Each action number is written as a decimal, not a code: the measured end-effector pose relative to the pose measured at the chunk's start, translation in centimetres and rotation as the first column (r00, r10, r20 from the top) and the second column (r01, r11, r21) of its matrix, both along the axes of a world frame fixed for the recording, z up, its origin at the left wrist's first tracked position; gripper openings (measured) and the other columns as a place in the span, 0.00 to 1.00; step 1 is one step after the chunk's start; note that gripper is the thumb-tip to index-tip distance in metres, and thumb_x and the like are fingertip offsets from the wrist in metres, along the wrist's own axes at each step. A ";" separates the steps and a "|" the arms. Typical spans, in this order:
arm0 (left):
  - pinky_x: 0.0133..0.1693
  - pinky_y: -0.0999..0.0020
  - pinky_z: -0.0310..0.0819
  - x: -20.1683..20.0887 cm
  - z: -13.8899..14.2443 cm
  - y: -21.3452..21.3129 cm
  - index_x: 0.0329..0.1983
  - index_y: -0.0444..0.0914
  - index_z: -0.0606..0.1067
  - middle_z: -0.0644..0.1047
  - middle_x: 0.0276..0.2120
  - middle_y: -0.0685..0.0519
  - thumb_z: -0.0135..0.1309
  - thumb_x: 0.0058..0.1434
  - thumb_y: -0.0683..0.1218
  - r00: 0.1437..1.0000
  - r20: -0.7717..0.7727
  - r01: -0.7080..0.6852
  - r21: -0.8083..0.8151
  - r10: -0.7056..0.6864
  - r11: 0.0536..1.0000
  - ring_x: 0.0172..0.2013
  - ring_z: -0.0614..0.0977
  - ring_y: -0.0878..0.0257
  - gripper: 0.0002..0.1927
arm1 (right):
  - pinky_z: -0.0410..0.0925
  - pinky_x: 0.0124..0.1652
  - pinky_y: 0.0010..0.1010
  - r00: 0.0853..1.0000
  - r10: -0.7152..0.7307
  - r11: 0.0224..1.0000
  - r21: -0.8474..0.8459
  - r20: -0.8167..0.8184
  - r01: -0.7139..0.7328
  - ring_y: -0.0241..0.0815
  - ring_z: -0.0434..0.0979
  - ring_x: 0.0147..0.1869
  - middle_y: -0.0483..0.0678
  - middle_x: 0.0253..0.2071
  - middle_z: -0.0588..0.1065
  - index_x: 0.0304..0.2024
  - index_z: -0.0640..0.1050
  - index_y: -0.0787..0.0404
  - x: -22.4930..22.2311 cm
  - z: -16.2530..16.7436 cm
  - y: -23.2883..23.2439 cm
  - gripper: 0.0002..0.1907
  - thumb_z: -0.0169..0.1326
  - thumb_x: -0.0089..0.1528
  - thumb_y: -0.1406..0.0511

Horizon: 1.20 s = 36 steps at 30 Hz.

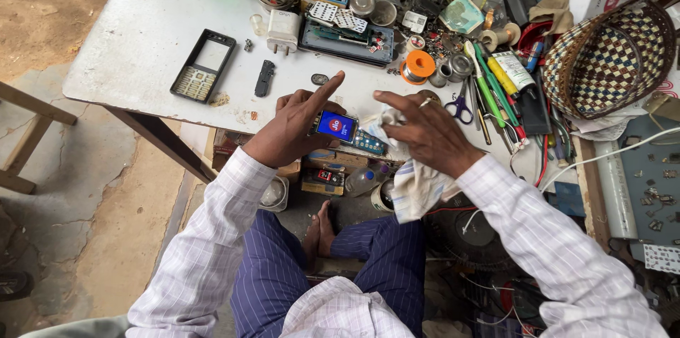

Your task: The person uses a metal tool to probe the internal components of a disassembled mobile phone while holding it with the other hand. They then wipe the phone's screen and keypad with a cloth.

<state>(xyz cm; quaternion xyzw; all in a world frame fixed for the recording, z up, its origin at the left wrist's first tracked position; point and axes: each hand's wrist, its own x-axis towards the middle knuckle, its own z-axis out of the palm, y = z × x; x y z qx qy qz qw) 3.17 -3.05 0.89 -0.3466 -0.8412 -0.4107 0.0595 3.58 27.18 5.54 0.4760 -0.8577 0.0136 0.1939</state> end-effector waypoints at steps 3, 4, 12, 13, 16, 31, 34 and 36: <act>0.60 0.56 0.55 0.1 -0.1 -0.1 0.79 0.49 0.44 0.80 0.56 0.59 0.71 0.50 0.45 1.000 -0.004 -0.001 0.003 0.001 1.000 0.52 0.74 0.56 0.61 | 0.71 0.50 0.39 1.000 -0.010 1.000 0.004 -0.009 0.010 0.44 0.71 0.54 0.42 0.67 0.63 0.37 0.81 0.59 -0.1 0.0 0.1 0.05 0.57 0.62 0.73; 0.60 0.56 0.55 0.1 -0.1 -0.1 0.79 0.49 0.44 0.80 0.56 0.59 0.71 0.50 0.45 1.000 0.001 0.002 0.009 -0.002 1.000 0.53 0.74 0.56 0.61 | 0.71 0.50 0.39 1.000 -0.001 1.000 -0.008 0.012 0.001 0.45 0.71 0.55 0.42 0.67 0.64 0.37 0.81 0.59 0.0 0.1 0.2 0.05 0.57 0.61 0.73; 0.60 0.56 0.55 0.1 -0.1 0.0 0.79 0.48 0.45 0.80 0.56 0.60 0.71 0.49 0.45 1.000 -0.007 0.005 0.010 -0.005 1.000 0.51 0.74 0.56 0.61 | 0.70 0.50 0.40 1.000 -0.022 0.998 0.053 0.020 0.021 0.43 0.71 0.55 0.43 0.68 0.65 0.37 0.81 0.59 0.4 0.4 0.0 0.06 0.57 0.61 0.74; 0.60 0.56 0.55 0.1 -0.1 -0.1 0.79 0.48 0.45 0.80 0.56 0.60 0.71 0.49 0.45 1.000 0.002 0.002 0.005 -0.002 1.000 0.51 0.74 0.56 0.61 | 0.70 0.50 0.39 0.999 -0.003 1.000 0.025 0.032 0.003 0.45 0.71 0.56 0.44 0.67 0.65 0.37 0.80 0.59 0.4 0.5 0.1 0.06 0.57 0.60 0.74; 0.60 0.57 0.56 0.0 0.0 -0.1 0.79 0.48 0.45 0.80 0.56 0.60 0.71 0.48 0.45 1.000 0.012 -0.006 -0.003 0.006 1.000 0.51 0.74 0.56 0.61 | 0.70 0.49 0.38 0.999 0.031 0.999 -0.014 0.034 -0.030 0.47 0.70 0.57 0.45 0.66 0.64 0.36 0.80 0.59 0.6 0.4 0.4 0.04 0.57 0.60 0.72; 0.61 0.55 0.56 0.2 -0.1 0.3 0.79 0.48 0.47 0.81 0.55 0.59 0.71 0.48 0.46 1.000 0.002 -0.005 0.005 0.005 1.000 0.53 0.75 0.55 0.60 | 0.71 0.34 0.37 0.996 -0.068 0.997 0.038 0.057 0.066 0.41 0.74 0.46 0.44 0.67 0.62 0.35 0.80 0.60 1.3 -0.2 1.8 0.07 0.55 0.57 0.74; 0.60 0.56 0.56 0.0 -0.1 0.2 0.79 0.48 0.47 0.81 0.55 0.59 0.71 0.49 0.46 1.000 -0.005 -0.003 -0.002 0.003 1.000 0.53 0.74 0.54 0.60 | 0.72 0.36 0.36 0.993 -0.067 0.998 -0.002 0.100 0.067 0.41 0.74 0.44 0.42 0.68 0.62 0.35 0.79 0.61 1.5 -0.1 1.8 0.04 0.56 0.64 0.73; 0.60 0.56 0.57 0.0 -0.1 0.3 0.79 0.48 0.47 0.81 0.55 0.59 0.71 0.49 0.45 1.000 0.012 -0.002 -0.006 0.002 1.000 0.53 0.74 0.54 0.59 | 0.74 0.43 0.39 0.999 0.035 0.993 -0.115 0.018 -0.033 0.48 0.76 0.53 0.42 0.68 0.60 0.36 0.78 0.61 1.6 0.1 1.8 0.03 0.55 0.62 0.72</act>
